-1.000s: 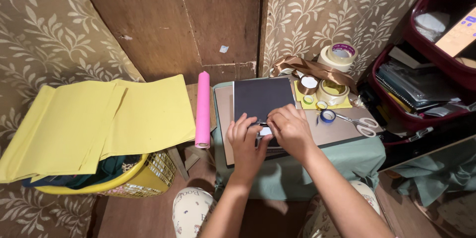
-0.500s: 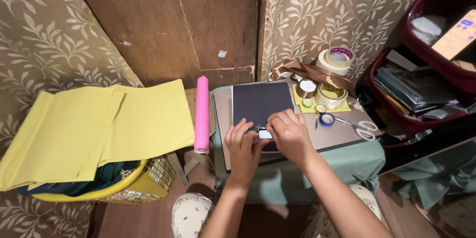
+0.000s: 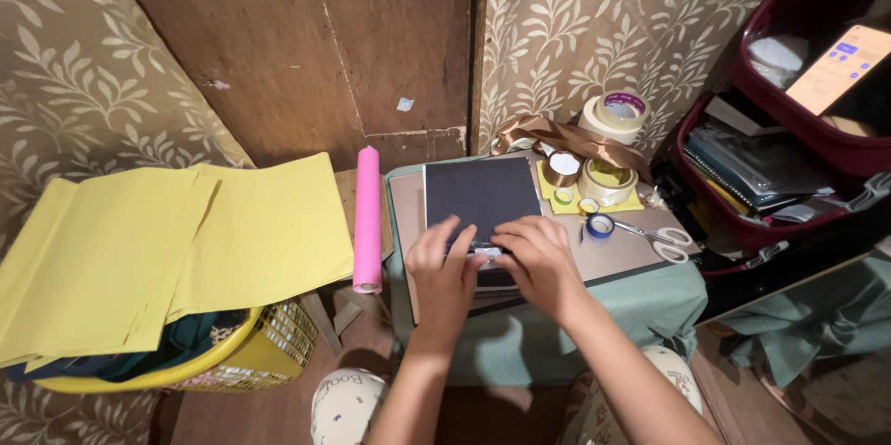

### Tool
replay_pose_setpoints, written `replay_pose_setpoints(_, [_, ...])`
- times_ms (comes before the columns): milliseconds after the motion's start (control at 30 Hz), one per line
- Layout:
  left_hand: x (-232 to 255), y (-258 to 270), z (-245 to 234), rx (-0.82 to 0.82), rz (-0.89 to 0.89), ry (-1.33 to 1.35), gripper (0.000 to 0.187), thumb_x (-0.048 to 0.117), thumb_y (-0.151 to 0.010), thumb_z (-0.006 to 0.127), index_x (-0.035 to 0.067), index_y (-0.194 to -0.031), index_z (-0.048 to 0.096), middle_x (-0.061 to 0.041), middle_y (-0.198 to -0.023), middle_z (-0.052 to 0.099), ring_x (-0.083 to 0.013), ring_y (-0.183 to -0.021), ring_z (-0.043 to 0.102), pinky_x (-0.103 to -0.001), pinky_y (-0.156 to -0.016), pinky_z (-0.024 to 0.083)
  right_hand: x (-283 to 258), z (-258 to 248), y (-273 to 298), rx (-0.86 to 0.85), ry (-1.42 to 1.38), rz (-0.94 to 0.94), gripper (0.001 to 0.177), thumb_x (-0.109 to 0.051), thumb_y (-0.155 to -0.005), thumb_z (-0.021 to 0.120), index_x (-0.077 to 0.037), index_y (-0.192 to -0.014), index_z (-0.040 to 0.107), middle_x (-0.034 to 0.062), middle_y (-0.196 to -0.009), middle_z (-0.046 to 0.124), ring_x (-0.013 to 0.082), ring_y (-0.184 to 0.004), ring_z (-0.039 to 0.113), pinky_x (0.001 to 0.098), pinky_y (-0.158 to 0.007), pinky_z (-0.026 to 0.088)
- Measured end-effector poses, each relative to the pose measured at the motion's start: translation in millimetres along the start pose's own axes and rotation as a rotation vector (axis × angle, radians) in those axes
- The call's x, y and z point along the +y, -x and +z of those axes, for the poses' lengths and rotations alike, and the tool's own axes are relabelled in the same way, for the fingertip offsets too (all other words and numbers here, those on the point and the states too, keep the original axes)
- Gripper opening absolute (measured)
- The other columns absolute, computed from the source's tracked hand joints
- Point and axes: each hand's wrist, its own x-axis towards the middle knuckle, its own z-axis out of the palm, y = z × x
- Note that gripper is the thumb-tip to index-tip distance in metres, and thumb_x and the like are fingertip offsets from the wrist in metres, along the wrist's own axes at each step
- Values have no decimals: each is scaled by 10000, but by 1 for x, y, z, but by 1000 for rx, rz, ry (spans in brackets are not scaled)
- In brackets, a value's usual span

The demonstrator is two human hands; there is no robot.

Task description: The person places a white plastic bag and several small boxes into a cardboard box, then closes the lid. They then use scissors to cut multiple pieces of clear tape from a roll.

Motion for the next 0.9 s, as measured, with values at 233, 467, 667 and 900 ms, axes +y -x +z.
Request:
replay_pose_setpoints(233, [-15, 7, 2, -112, -394, 379, 749, 274, -813, 825, 28, -1447, 511, -284, -1531, 440, -430, -1410, 443, -452, -1145, 366, 1, 22, 23, 146, 96, 73, 270, -124, -811, 798, -142, -1070, 723, 81, -1193, 689, 321, -1178, 586, 455, -1032, 422])
replay_pose_setpoints(467, [16, 45, 35, -44, -660, 401, 924, 406, -996, 596, -60, -1607, 83, -320, -1677, 102, -448, -1556, 141, -552, -1236, 141, 47, 43, 64, 300, -766, 527, 747, -240, -1022, 703, -41, -1605, 280, 87, -1598, 389, 211, -1467, 381, 360, -1178, 298])
replay_pose_setpoints(667, [50, 34, 58, -57, -516, 525, 912, 430, -972, 608, -56, -1578, 130, -327, -1619, 171, -497, -1523, 162, -584, -1243, 109, 69, 35, 91, 579, -824, 865, 496, -243, -1046, 612, -10, -1462, 477, 76, -1263, 562, 137, -1109, 525, 286, -982, 454])
replay_pose_setpoints(900, [3, -14, 73, -55, -492, 640, 899, 355, -989, 606, -28, -1631, 108, -299, -1703, 87, -444, -1591, 52, -487, -1270, 77, 24, 28, 74, 391, -544, 626, 425, -111, -1017, 557, -29, -1420, 452, 124, -1383, 521, 191, -1244, 519, 312, -1044, 448])
